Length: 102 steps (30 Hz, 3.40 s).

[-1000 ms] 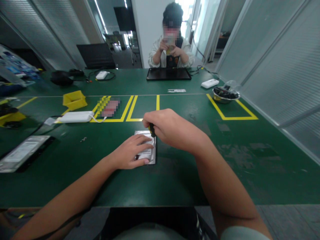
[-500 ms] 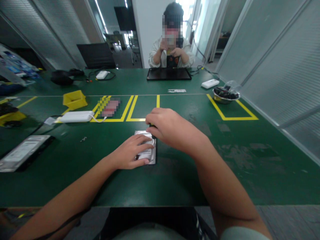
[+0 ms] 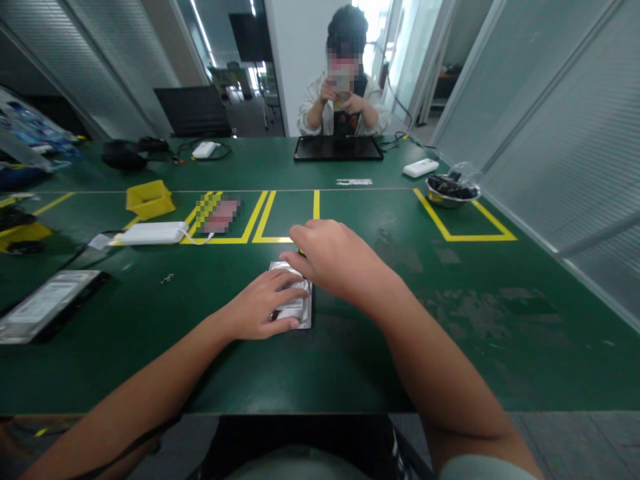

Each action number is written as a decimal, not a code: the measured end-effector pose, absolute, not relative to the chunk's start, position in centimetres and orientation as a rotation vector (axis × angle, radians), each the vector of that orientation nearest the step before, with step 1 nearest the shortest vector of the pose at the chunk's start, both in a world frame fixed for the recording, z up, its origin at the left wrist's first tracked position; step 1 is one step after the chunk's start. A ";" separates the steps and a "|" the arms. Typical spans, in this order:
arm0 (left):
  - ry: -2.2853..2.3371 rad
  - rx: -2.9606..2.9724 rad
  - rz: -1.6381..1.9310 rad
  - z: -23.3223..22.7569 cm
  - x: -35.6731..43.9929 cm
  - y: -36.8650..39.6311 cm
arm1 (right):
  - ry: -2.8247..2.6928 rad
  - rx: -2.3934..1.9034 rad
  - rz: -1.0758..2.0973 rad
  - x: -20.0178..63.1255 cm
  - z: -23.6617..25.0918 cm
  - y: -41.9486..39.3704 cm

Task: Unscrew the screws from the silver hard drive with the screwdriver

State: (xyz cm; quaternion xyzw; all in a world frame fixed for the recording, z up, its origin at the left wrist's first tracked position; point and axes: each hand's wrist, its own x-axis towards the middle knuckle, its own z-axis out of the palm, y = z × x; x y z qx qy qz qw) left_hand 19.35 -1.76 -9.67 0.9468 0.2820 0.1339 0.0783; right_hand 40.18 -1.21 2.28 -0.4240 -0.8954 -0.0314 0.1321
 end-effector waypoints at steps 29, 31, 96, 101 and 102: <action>0.842 2.822 0.422 -9.7 19.2 -1.8 | -2.663 -1.173 -0.012 40.1 1.7 -1.0; 0.841 2.822 0.423 -9.7 19.2 -1.8 | -2.676 -1.158 -0.004 40.1 1.7 -1.0; 0.826 2.772 0.458 -9.7 19.3 -1.9 | -2.545 -1.865 -0.175 40.4 -3.5 3.0; 0.807 2.767 0.473 -9.8 19.2 -1.9 | -2.727 -1.879 0.049 40.4 -5.2 3.3; 0.809 2.768 0.471 -9.8 19.2 -1.9 | -2.755 -1.886 0.088 40.4 -5.5 3.4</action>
